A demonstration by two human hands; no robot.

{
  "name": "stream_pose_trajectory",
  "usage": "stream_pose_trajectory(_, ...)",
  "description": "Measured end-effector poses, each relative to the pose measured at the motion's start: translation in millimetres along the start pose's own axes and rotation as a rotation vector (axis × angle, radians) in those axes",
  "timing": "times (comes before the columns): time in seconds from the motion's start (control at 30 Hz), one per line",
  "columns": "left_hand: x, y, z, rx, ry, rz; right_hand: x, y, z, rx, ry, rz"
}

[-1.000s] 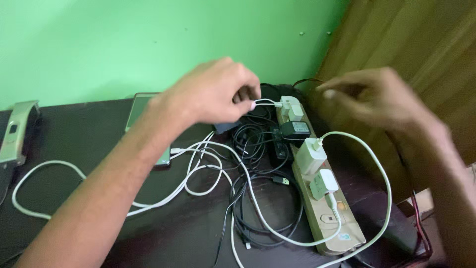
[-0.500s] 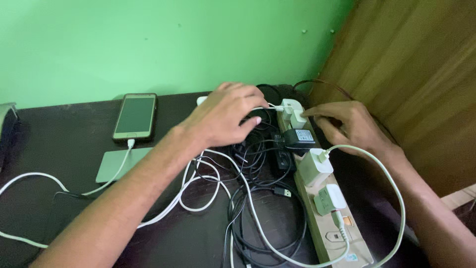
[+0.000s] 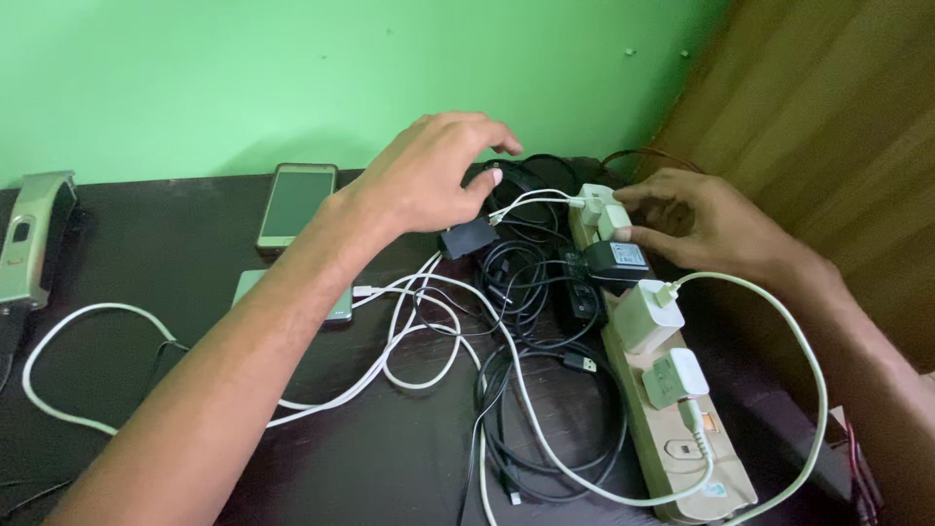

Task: The person organizes a cluttered desk by connecting a hair clipper to a charger, moving a laptop, and arranging multiple cables and power adapters. They plug and unplug chargers into a power strip and tidy the workspace.

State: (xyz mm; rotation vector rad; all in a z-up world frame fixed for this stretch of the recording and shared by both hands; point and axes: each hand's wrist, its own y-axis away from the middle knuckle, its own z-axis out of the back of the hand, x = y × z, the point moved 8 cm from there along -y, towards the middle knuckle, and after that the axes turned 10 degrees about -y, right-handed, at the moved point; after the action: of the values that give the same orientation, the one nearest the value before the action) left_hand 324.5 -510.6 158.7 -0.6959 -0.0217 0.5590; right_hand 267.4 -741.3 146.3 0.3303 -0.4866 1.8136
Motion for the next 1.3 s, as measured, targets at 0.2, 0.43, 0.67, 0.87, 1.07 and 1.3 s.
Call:
stream_pose_trajectory(0.2, 2, -2, -1, 0.037, 0.01, 0.015, -18, -5, -5, 0.028, 0.005, -0.126)
stream_pose_trajectory(0.43, 1, -3, 4, 0.05, 0.028, 0.014, -22, -2, -2, 0.03, 0.025, -0.2)
stream_pose_trajectory(0.67, -2, -3, 8, 0.048, 0.029, 0.021, -19, -7, -2, 0.039, -0.109, -0.226)
stream_pose_trajectory(0.87, 2, -3, 11, 0.06, 0.045, 0.035, -5, -7, 30, -0.071, -0.073, -0.078)
stream_pose_trajectory(1.07, 11, -2, -8, 0.262, 0.011, 0.175, 20, -2, 39, -0.09, -0.213, 0.05)
stream_pose_trajectory(1.3, 23, 17, -44, 0.485, -0.271, 0.228, 49, 0, 36, -0.052, -0.08, 0.055)
